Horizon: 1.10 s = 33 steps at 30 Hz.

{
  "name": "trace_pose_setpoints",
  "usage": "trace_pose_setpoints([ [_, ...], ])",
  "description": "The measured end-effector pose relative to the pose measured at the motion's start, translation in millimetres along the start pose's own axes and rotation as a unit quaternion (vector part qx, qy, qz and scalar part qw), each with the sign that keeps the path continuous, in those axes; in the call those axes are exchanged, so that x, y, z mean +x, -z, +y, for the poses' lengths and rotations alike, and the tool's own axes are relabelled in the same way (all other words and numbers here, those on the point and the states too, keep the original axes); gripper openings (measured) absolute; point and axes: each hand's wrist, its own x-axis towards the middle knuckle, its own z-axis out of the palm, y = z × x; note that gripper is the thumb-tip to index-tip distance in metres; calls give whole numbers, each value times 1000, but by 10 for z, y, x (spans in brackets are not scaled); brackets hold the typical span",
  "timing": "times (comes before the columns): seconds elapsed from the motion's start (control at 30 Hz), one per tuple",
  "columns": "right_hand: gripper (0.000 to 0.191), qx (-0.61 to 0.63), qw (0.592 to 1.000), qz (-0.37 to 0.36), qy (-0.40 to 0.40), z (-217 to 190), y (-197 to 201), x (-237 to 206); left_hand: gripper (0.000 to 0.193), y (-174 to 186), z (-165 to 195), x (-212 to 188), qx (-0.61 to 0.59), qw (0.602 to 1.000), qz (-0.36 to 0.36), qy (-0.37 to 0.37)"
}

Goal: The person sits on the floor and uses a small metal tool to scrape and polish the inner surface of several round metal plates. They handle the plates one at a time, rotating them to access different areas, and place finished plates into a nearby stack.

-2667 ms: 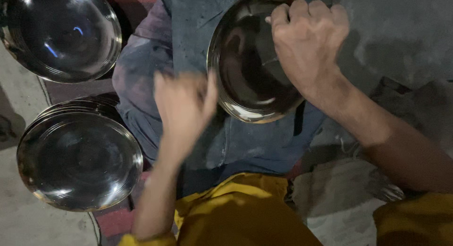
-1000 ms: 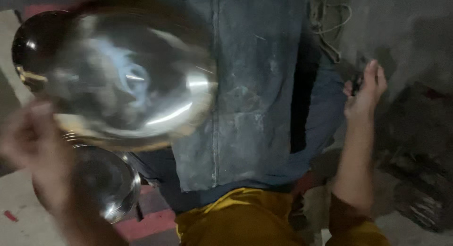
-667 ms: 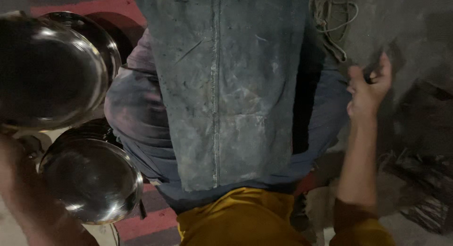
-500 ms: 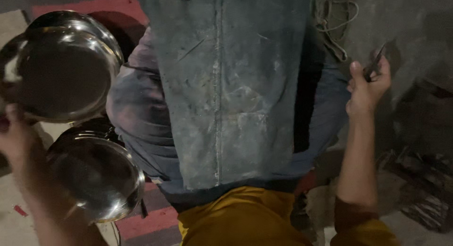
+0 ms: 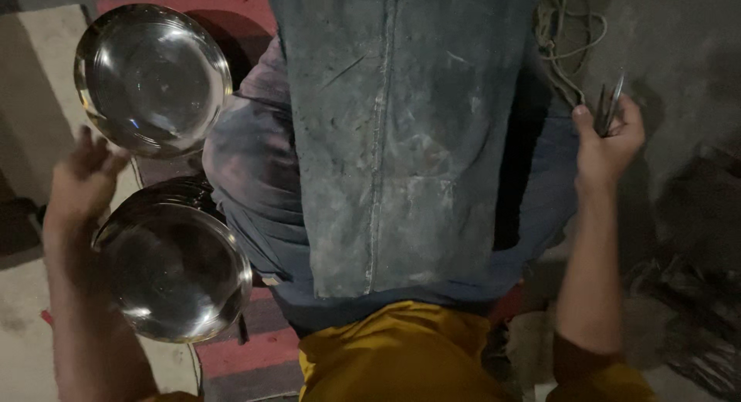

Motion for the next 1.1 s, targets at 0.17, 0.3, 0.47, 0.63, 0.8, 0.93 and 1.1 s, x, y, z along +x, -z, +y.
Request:
trace_pose_setpoints([
  [0.17, 51, -10, 1000, 13, 17, 13, -12, -23, 52, 266, -233, -511, 107, 991, -51, 59],
  [0.3, 47, -16, 999, 13, 39, 35, -6, -13, 37, 397, -713, -929, 105, 992, 55, 39],
  [0.47, 46, -82, 995, 4, 50, 90, -1, 11, 23, 267, -1008, -1205, 133, 973, 156, -107],
  [0.63, 48, -59, 994, -6, 94, 183, 40, 41, 23, 133, -1001, -1359, 117, 971, 183, -95],
  [0.8, 51, -68, 995, -2, 67, 325, 140, 51, 16, 235, -1085, -1436, -13, 973, 190, -131],
  [0.93, 44, -51, 997, 34, 50, 448, 201, 50, 17, 444, -903, -1594, 187, 949, 229, -106],
  [1.1, 58, 16, 992, 86, 89, 465, 303, -69, 17, 411, 211, -1892, 136, 958, 234, -92],
])
